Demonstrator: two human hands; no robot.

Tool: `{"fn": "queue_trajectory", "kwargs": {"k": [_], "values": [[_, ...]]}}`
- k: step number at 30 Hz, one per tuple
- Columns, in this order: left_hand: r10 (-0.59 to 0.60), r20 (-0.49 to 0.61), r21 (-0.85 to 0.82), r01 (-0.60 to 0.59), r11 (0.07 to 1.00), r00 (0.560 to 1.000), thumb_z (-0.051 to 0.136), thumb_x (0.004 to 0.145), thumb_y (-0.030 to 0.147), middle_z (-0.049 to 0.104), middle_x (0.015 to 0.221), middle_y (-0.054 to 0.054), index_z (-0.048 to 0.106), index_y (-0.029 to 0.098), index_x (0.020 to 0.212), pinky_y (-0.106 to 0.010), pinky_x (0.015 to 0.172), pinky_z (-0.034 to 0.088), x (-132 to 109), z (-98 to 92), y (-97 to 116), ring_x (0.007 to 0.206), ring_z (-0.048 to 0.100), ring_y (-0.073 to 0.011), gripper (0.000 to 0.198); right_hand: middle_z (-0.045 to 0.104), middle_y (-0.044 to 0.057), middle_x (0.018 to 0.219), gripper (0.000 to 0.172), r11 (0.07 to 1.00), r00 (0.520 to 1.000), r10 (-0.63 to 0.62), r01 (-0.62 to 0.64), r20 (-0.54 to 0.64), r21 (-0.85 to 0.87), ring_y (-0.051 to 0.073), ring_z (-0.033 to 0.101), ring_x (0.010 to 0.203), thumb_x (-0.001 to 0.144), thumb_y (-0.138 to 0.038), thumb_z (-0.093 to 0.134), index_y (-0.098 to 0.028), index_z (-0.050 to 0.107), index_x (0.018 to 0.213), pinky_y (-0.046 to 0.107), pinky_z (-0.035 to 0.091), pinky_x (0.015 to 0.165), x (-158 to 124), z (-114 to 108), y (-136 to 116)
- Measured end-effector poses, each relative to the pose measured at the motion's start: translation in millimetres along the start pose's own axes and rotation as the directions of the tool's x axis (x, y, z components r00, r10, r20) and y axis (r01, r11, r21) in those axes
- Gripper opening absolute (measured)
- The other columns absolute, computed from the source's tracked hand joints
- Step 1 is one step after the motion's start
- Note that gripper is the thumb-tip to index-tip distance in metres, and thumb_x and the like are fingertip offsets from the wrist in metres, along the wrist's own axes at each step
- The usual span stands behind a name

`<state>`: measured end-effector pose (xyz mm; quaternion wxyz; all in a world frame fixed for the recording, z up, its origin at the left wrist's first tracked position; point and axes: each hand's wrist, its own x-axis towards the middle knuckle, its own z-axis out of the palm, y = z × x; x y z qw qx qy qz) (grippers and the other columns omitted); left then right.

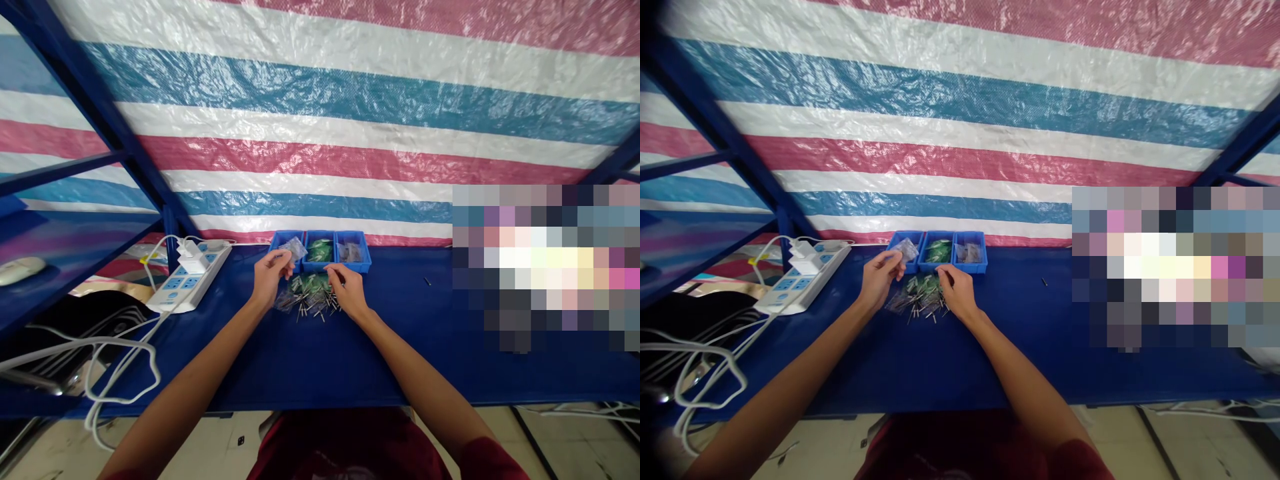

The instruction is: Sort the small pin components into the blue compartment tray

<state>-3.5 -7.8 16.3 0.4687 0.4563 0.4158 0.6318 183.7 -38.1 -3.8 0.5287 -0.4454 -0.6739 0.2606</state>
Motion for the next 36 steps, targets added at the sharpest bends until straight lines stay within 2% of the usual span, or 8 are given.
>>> {"fn": "queue_trajectory", "kwargs": {"k": [8,16,18,21,24,27,30,36], "values": [[-0.125,-0.062,-0.083,0.120,0.989,0.990,0.073,0.068,0.022,0.072,0.085,-0.007,0.059,0.016,0.111,-0.022,0.055,0.048,9,-9.7,4,0.066,0.066,-0.0144,0.046,0.065,0.003,0.070,0.031,1.000,1.000,-0.018,0.018,0.011,-0.019,0.016,0.060,0.063,0.092,-0.036,0.044,-0.017,0.068,0.092,0.025,0.046,0.060,0,1,0],[0.052,-0.043,0.199,-0.043,0.979,0.998,0.067,0.072,0.033,0.068,0.072,-0.005,0.066,0.014,0.090,-0.026,0.055,0.045,11,-15.1,1,0.062,0.062,-0.0164,0.027,0.065,0.003,0.069,0.032,0.999,1.000,-0.023,0.023,0.020,-0.048,0.015,0.059,0.060,0.092,-0.037,0.043,-0.017,0.069,0.092,0.025,0.045,0.059,0,0,1],[0.215,0.015,0.447,-0.199,0.872,0.976,0.060,0.077,0.034,0.070,0.078,-0.006,0.068,0.016,0.090,-0.029,0.063,0.047,18,-19.4,3,0.072,0.064,-0.0197,0.023,0.065,0.003,0.069,0.031,0.998,0.999,-0.025,0.026,0.024,-0.052,0.015,0.058,0.058,0.092,-0.036,0.044,-0.017,0.069,0.092,0.025,0.045,0.058,0,0,1],[0.293,0.285,0.780,-0.399,0.482,0.913,0.051,0.083,0.025,0.070,0.103,-0.008,0.069,0.019,0.098,-0.036,0.088,0.044,41,-23.9,9,0.098,0.061,-0.0245,0.024,0.065,0.003,0.068,0.031,0.998,0.999,-0.032,0.033,0.036,-0.049,0.015,0.058,0.058,0.092,-0.035,0.043,-0.017,0.068,0.092,0.025,0.045,0.058,0,1,1],[0.071,0.513,0.846,-0.518,0.123,0.855,0.059,0.080,0.023,0.064,0.122,-0.009,0.065,0.021,0.113,-0.041,0.102,0.035,71,-21.8,14,0.118,0.051,-0.0285,0.034,0.065,0.003,0.068,0.031,0.998,0.999,-0.026,0.028,0.048,-0.051,0.016,0.059,0.059,0.092,-0.036,0.043,-0.018,0.069,0.092,0.026,0.045,0.058,0,1,0],[-0.196,0.493,0.844,-0.521,-0.130,0.848,0.071,0.071,0.038,0.062,0.126,-0.014,0.061,0.020,0.122,-0.045,0.101,0.032,95,-14.9,15,0.123,0.045,-0.0352,0.055,0.066,0.003,0.068,0.031,0.999,0.998,-0.019,0.021,0.052,-0.047,0.016,0.061,0.061,0.092,-0.036,0.044,-0.019,0.069,0.092,0.026,0.046,0.059,0,0,0],[-0.375,0.422,0.803,-0.532,-0.268,0.825,0.072,0.069,0.042,0.064,0.119,-0.018,0.063,0.015,0.119,-0.046,0.100,0.032,106,-9.9,10,0.119,0.048,-0.0380,0.057,0.066,0.003,0.069,0.030,0.999,0.998,-0.028,0.031,0.057,-0.044,0.016,0.061,0.061,0.092,-0.035,0.044,-0.018,0.069,0.092,0.026,0.046,0.059,0,0,1],[-0.401,0.393,0.796,-0.524,-0.303,0.828,0.068,0.072,0.045,0.061,0.121,-0.021,0.064,0.014,0.119,-0.045,0.097,0.034,108,-12.1,4,0.117,0.050,-0.0388,0.057,0.067,0.003,0.071,0.029,0.997,0.995,-0.055,0.059,0.080,-0.048,0.016,0.061,0.061,0.092,-0.032,0.043,-0.018,0.068,0.092,0.026,0.045,0.061,-1,0,2]]}}
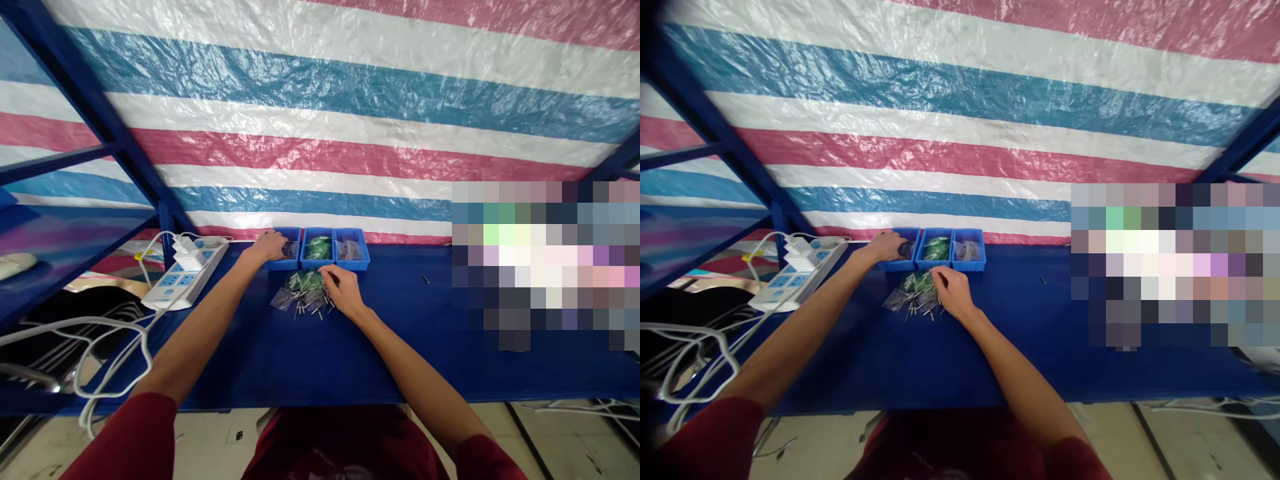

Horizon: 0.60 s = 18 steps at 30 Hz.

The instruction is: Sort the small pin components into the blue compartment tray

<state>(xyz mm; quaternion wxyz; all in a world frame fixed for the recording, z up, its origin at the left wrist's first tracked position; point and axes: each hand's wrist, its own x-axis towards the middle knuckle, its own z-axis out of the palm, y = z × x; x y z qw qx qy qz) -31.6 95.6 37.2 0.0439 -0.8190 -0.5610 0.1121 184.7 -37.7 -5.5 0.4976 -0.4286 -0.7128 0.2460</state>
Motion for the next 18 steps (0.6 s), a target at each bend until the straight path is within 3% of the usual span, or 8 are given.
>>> {"fn": "queue_trajectory", "kwargs": {"k": [11,18], "values": [[0.021,-0.136,-0.081,-0.032,0.996,0.991,0.068,0.074,0.039,0.067,0.110,-0.013,0.062,0.018,0.109,-0.035,0.084,0.039,0,6.7,-8,0.103,0.059,-0.0310,0.041,0.067,0.004,0.074,0.030,1.000,1.000,-0.008,0.008,0.004,-0.001,0.016,0.061,0.063,0.093,-0.034,0.042,-0.018,0.068,0.092,0.025,0.045,0.060,0,1,1],[0.005,-0.216,-0.122,-0.032,0.992,0.976,0.060,0.082,0.030,0.069,0.097,-0.007,0.063,0.020,0.089,-0.032,0.079,0.039,-6,4.7,-13,0.095,0.061,-0.0257,0.013,0.067,0.004,0.074,0.030,1.000,1.000,0.010,-0.010,0.014,-0.004,0.016,0.061,0.063,0.092,-0.034,0.042,-0.019,0.068,0.092,0.025,0.045,0.058,0,1,1]]}}
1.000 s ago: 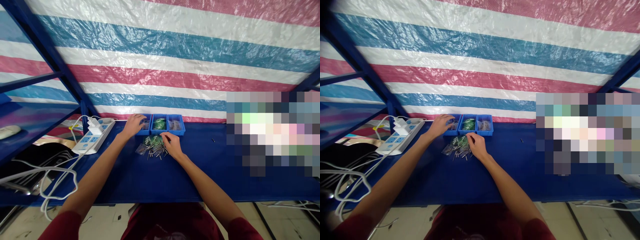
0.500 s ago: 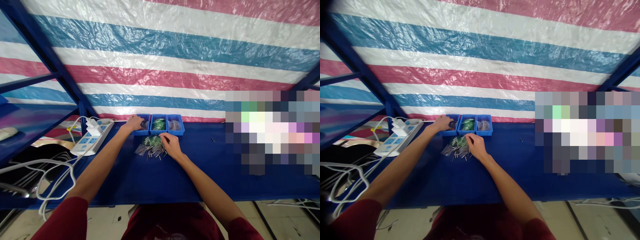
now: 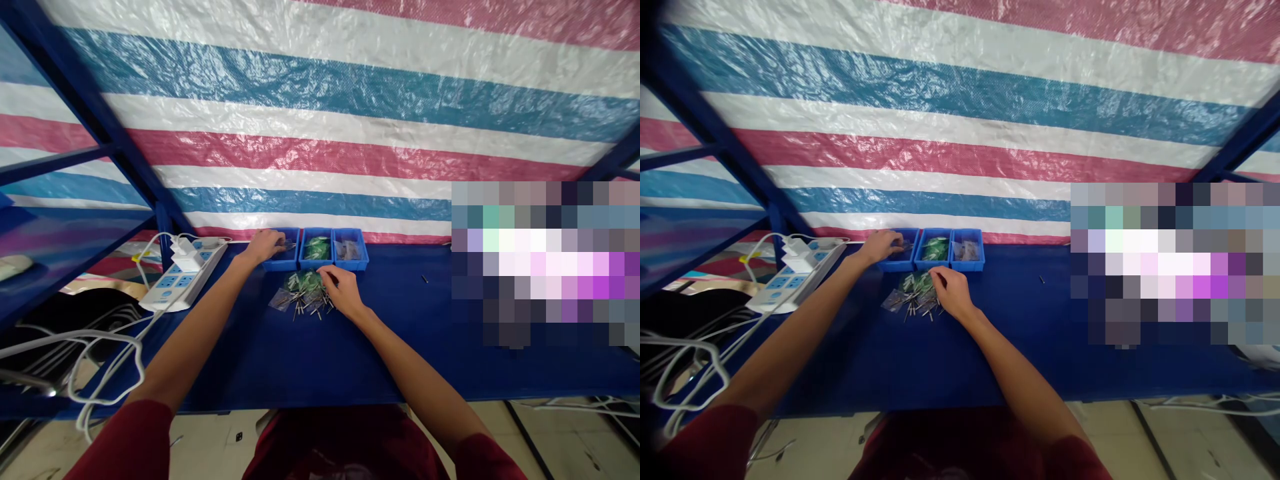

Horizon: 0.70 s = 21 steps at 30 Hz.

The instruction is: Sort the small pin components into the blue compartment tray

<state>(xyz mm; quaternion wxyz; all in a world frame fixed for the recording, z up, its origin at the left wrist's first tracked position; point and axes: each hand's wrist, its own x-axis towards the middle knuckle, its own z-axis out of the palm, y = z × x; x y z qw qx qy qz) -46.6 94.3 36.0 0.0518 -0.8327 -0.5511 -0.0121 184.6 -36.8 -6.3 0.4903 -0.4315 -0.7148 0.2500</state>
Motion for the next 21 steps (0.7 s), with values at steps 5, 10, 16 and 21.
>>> {"fn": "queue_trajectory", "kwargs": {"k": [5,10,16,21], "values": [[-0.038,-0.075,0.037,0.040,0.999,0.996,0.060,0.082,0.026,0.065,0.105,-0.011,0.065,0.019,0.089,-0.034,0.079,0.041,-11,-6.8,4,0.101,0.057,-0.0286,0.011,0.066,0.004,0.073,0.030,1.000,1.000,-0.005,0.005,0.006,0.000,0.015,0.059,0.060,0.092,-0.034,0.042,-0.018,0.068,0.093,0.025,0.045,0.058,0,0,1],[-0.076,-0.037,0.102,0.079,0.992,0.996,0.060,0.082,0.022,0.065,0.104,-0.013,0.066,0.019,0.089,-0.035,0.080,0.042,-18,-8.1,11,0.102,0.055,-0.0298,0.010,0.067,0.004,0.075,0.031,1.000,1.000,-0.019,0.019,0.015,-0.009,0.015,0.060,0.061,0.093,-0.034,0.042,-0.019,0.069,0.091,0.025,0.045,0.059,0,0,1],[-0.075,0.050,0.194,0.064,0.979,0.996,0.063,0.078,0.017,0.064,0.107,-0.015,0.069,0.017,0.091,-0.042,0.088,0.037,-14,-7.2,15,0.111,0.048,-0.0354,0.014,0.067,0.004,0.073,0.031,1.000,1.000,-0.013,0.013,0.024,-0.015,0.015,0.058,0.059,0.093,-0.034,0.041,-0.019,0.068,0.091,0.025,0.044,0.057,0,0,1],[-0.073,0.024,0.231,0.065,0.971,0.997,0.062,0.080,0.018,0.062,0.110,-0.016,0.069,0.018,0.092,-0.043,0.089,0.035,-14,-6.5,13,0.111,0.046,-0.0348,0.013,0.066,0.004,0.074,0.031,1.000,0.999,-0.012,0.012,0.032,-0.014,0.015,0.058,0.059,0.092,-0.033,0.042,-0.019,0.069,0.090,0.025,0.043,0.057,0,0,1]]}}
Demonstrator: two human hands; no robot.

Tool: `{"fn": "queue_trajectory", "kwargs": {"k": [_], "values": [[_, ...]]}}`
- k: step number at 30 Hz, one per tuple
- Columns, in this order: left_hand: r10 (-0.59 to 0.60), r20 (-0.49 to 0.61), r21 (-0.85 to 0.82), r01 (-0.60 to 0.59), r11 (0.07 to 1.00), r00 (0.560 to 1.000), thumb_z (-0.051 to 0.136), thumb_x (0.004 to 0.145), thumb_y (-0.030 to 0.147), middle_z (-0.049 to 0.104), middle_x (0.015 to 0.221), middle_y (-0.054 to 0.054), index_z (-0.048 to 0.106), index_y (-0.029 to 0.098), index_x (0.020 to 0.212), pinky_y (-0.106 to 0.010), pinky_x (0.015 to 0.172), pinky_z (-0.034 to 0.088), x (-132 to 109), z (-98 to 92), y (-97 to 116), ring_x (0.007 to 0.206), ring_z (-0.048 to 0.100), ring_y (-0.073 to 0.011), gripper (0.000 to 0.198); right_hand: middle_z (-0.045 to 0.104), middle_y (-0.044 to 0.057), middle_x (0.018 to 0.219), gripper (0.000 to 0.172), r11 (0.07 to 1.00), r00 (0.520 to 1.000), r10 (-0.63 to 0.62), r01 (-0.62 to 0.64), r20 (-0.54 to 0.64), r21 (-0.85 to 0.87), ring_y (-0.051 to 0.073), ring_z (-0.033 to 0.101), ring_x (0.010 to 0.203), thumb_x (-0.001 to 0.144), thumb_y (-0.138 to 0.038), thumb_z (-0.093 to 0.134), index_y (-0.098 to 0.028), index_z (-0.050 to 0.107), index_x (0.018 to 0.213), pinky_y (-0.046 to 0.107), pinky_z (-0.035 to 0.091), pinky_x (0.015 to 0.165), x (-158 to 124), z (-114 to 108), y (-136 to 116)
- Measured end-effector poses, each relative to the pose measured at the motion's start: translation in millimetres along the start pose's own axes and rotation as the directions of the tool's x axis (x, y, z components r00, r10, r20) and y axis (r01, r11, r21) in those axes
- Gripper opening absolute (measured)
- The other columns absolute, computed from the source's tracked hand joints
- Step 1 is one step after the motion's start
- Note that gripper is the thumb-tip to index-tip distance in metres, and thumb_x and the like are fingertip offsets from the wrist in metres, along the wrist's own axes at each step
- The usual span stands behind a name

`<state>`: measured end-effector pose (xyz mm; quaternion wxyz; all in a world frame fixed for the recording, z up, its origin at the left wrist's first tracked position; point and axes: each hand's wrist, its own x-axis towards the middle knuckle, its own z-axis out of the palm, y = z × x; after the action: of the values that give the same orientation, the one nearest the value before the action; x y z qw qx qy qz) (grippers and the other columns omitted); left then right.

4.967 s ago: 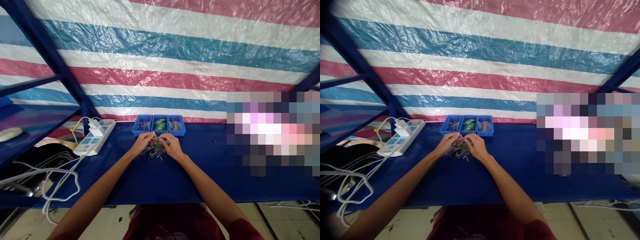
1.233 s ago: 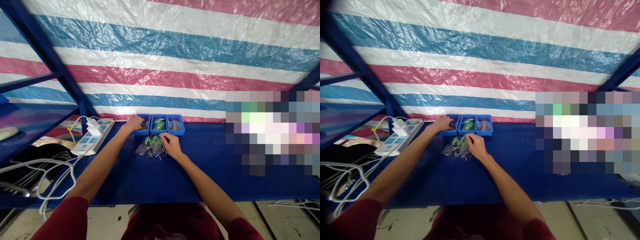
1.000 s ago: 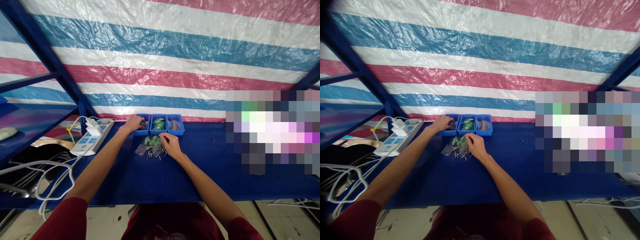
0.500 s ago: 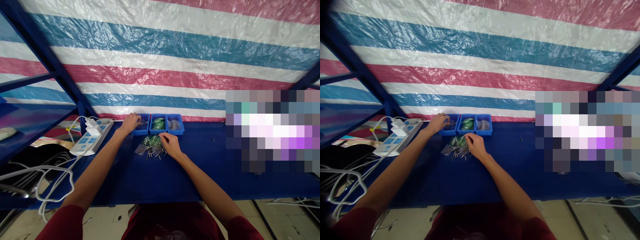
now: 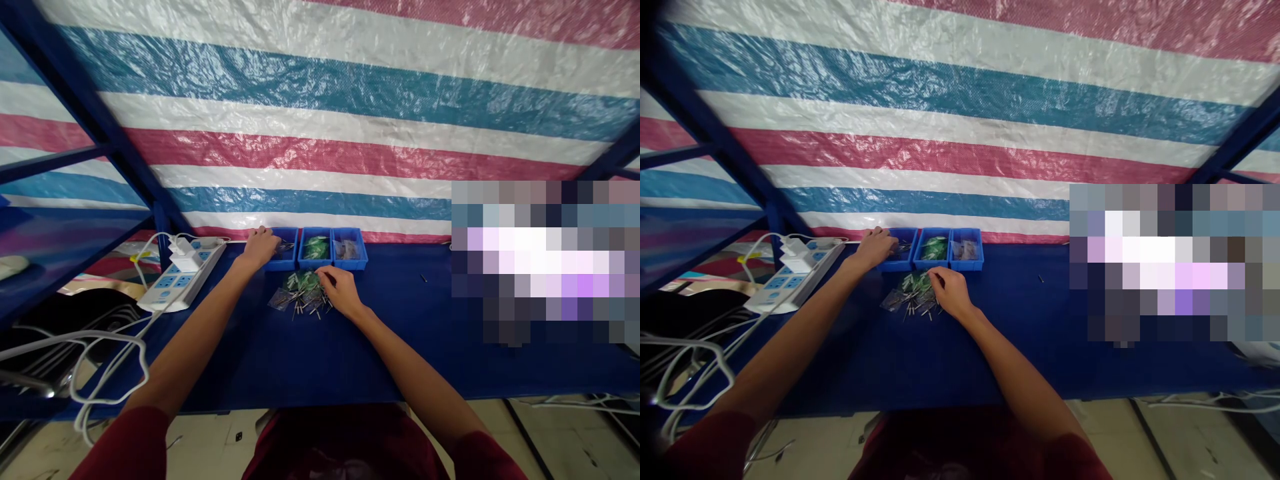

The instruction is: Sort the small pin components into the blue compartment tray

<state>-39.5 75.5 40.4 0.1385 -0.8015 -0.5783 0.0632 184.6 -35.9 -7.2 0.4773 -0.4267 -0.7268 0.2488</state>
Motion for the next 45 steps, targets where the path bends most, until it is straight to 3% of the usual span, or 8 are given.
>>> {"fn": "queue_trajectory", "kwargs": {"k": [15,20,23,25,29,34,38,45], "values": [[-0.070,-0.103,-0.301,0.036,0.953,0.992,0.044,0.070,-0.001,0.065,0.089,-0.012,0.066,0.014,0.080,-0.032,0.072,0.042,-2,3.9,-1,0.084,0.060,-0.0256,0.028,0.066,0.004,0.074,0.030,1.000,1.000,-0.002,0.002,0.003,0.002,0.014,0.057,0.059,0.092,-0.031,0.042,-0.017,0.068,0.090,0.025,0.043,0.058,0,-1,-2],[-0.144,-0.287,-0.447,0.000,0.894,0.947,0.047,0.072,0.002,0.065,0.083,-0.010,0.065,0.015,0.074,-0.032,0.073,0.045,-1,0.3,-4,0.080,0.061,-0.0239,0.022,0.067,0.004,0.074,0.029,1.000,1.000,-0.006,0.006,0.003,-0.020,0.014,0.057,0.060,0.092,-0.030,0.042,-0.017,0.068,0.089,0.024,0.042,0.059,1,-2,-3],[-0.252,-0.431,-0.635,-0.092,0.767,0.866,0.054,0.073,0.008,0.066,0.079,-0.008,0.066,0.015,0.072,-0.032,0.075,0.047,5,-10.5,2,0.077,0.061,-0.0214,0.014,0.067,0.003,0.074,0.029,1.000,1.000,-0.006,0.006,0.002,-0.021,0.014,0.057,0.060,0.092,-0.030,0.043,-0.017,0.069,0.089,0.024,0.042,0.059,0,-1,-3],[-0.355,-0.449,-0.790,-0.178,0.587,0.820,0.062,0.072,0.014,0.067,0.078,-0.006,0.066,0.015,0.072,-0.030,0.071,0.049,15,-20.9,13,0.072,0.062,-0.0189,0.004,0.067,0.003,0.075,0.029,1.000,1.000,-0.006,0.006,0.005,-0.022,0.014,0.058,0.060,0.092,-0.029,0.043,-0.017,0.069,0.090,0.024,0.042,0.059,0,-1,-3],[-0.349,-0.409,-0.908,-0.339,0.245,0.843,0.073,0.064,0.021,0.068,0.072,-0.004,0.065,0.014,0.070,-0.029,0.067,0.051,49,-40.3,52,0.068,0.062,-0.0166,0.012,0.067,0.003,0.074,0.029,1.000,1.000,0.007,-0.006,0.015,-0.026,0.014,0.057,0.059,0.092,-0.029,0.043,-0.018,0.069,0.091,0.024,0.042,0.058,0,-2,-3],[-0.244,-0.322,-0.947,-0.312,0.081,0.915,0.077,0.057,0.020,0.068,0.071,-0.004,0.063,0.013,0.071,-0.030,0.069,0.052,81,-42.5,102,0.070,0.064,-0.0177,0.021,0.066,0.002,0.071,0.027,0.999,1.000,-0.005,0.005,0.014,-0.044,0.014,0.058,0.060,0.091,-0.027,0.044,-0.017,0.069,0.089,0.024,0.041,0.061,1,-2,-2],[-0.104,-0.231,-0.963,-0.211,0.170,0.967,0.076,0.062,0.023,0.070,0.073,-0.005,0.066,0.015,0.078,-0.033,0.073,0.053,76,-33.4,107,0.074,0.067,-0.0202,0.021,0.066,0.002,0.071,0.027,0.998,1.000,-0.018,0.019,0.016,-0.062,0.014,0.058,0.061,0.091,-0.027,0.043,-0.017,0.068,0.089,0.024,0.041,0.061,1,-2,-2],[-0.073,-0.351,-0.870,-0.296,0.394,0.934,0.060,0.079,0.024,0.072,0.081,-0.005,0.068,0.016,0.080,-0.032,0.079,0.052,27,-34.2,87,0.079,0.067,-0.0195,0.012,0.067,0.002,0.072,0.027,0.994,1.000,0.005,-0.004,0.009,-0.110,0.014,0.059,0.064,0.091,-0.026,0.042,-0.018,0.068,0.090,0.024,0.041,0.064,1,-1,0]]}}
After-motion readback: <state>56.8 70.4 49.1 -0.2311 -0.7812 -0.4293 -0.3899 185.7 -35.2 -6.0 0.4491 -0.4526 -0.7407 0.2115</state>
